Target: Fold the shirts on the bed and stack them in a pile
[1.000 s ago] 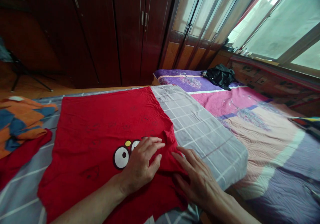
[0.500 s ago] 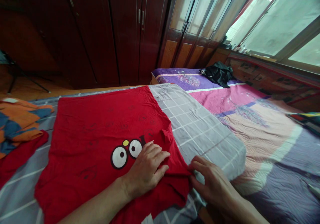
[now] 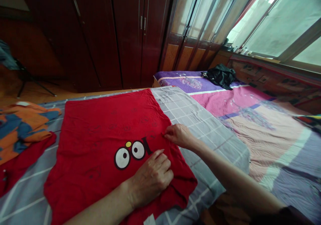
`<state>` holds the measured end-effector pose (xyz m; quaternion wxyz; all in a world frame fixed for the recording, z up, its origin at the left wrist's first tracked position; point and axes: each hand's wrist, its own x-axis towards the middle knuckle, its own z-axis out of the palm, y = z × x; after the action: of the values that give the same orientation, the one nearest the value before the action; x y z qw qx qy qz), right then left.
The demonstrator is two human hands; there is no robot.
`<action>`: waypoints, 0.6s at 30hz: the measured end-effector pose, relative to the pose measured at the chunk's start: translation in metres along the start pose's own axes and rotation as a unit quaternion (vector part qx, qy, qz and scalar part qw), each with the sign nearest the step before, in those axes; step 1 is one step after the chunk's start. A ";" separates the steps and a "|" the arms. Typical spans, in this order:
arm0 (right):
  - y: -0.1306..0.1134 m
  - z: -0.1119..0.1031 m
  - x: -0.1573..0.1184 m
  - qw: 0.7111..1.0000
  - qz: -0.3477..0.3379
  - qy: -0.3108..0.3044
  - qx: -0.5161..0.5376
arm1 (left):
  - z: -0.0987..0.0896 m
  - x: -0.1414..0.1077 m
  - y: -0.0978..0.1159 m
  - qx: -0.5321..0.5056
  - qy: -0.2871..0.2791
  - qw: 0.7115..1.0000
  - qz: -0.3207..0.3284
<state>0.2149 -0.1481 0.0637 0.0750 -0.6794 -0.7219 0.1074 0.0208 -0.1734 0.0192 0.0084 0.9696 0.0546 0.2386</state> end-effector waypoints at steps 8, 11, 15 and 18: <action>0.006 0.009 0.011 1.000 0.006 0.027 0.006 | 0.000 0.000 -0.002 -0.034 -0.029 0.998 0.034; 0.009 0.010 0.010 1.000 -0.003 0.019 -0.002 | -0.002 0.001 -0.002 -0.032 -0.043 0.998 0.037; 0.009 0.007 0.012 1.000 -0.011 0.005 -0.012 | -0.004 0.002 -0.001 -0.021 -0.036 0.999 0.036; 0.011 0.003 0.015 0.999 -0.027 -0.017 0.000 | -0.003 0.003 0.000 -0.018 -0.037 0.999 0.028</action>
<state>0.2236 -0.1325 0.0571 0.0654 -0.6578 -0.7412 0.1170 0.0224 -0.1731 0.0233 0.0214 0.9785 0.0223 0.2038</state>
